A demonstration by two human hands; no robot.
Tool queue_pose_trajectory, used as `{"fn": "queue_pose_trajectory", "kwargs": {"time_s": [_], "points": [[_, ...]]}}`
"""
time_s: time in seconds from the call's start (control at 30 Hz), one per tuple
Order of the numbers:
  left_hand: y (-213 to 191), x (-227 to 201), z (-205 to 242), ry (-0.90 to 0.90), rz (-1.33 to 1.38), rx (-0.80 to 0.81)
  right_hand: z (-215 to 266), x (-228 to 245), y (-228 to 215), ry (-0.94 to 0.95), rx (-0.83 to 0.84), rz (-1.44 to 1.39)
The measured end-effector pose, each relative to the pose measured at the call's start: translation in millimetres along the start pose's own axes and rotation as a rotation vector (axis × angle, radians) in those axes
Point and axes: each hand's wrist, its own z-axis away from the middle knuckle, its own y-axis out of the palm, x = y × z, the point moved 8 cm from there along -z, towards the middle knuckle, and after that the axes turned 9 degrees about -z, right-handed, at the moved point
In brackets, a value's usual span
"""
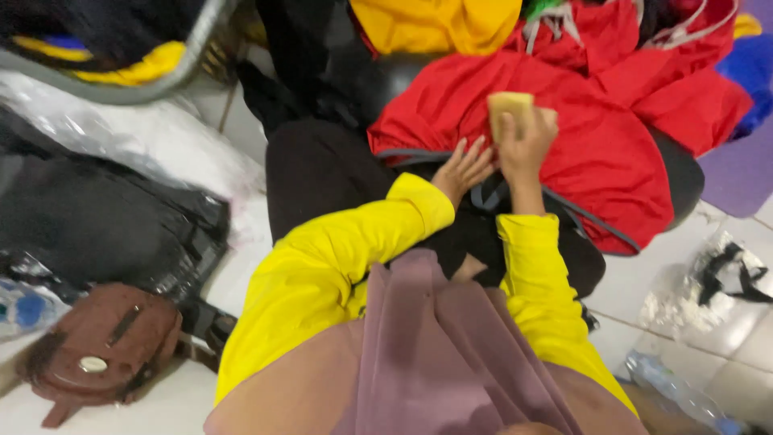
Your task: Cleaning a red fabric cover using a small sponge and folding it while sitting on the floor.
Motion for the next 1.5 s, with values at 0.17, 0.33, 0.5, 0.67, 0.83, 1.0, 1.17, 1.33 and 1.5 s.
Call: {"fn": "queue_pose_trajectory", "kwargs": {"time_s": [0.17,0.33,0.5,0.67,0.83,1.0,1.17,1.33,1.5], "points": [[4,6,-3,-0.094,-0.205,-0.009,-30,13,49,-0.121,0.176,0.223],[-9,12,9,-0.143,-0.187,-0.066,-58,-41,16,0.301,-0.151,0.253],[-32,24,21,-0.101,-0.147,0.024,-40,45,41,-0.062,0.182,-0.172],[-33,36,31,-0.288,0.032,0.075,-55,30,63,-0.237,0.269,0.1],[-29,32,25,-0.333,-0.003,0.024,-70,19,35,0.059,-0.036,0.033],[34,-15,-11,-0.269,0.094,0.143,-47,145,74,-0.211,0.458,-0.285],[-10,19,13,-0.418,-0.044,-0.057,-85,97,84,-0.173,0.166,0.003],[-23,26,19,-0.379,0.01,-0.058,-80,74,32,-0.038,0.006,-0.139],[-6,13,14,-0.277,0.043,0.126,-8,72,18,-0.14,0.497,-0.031]]}}
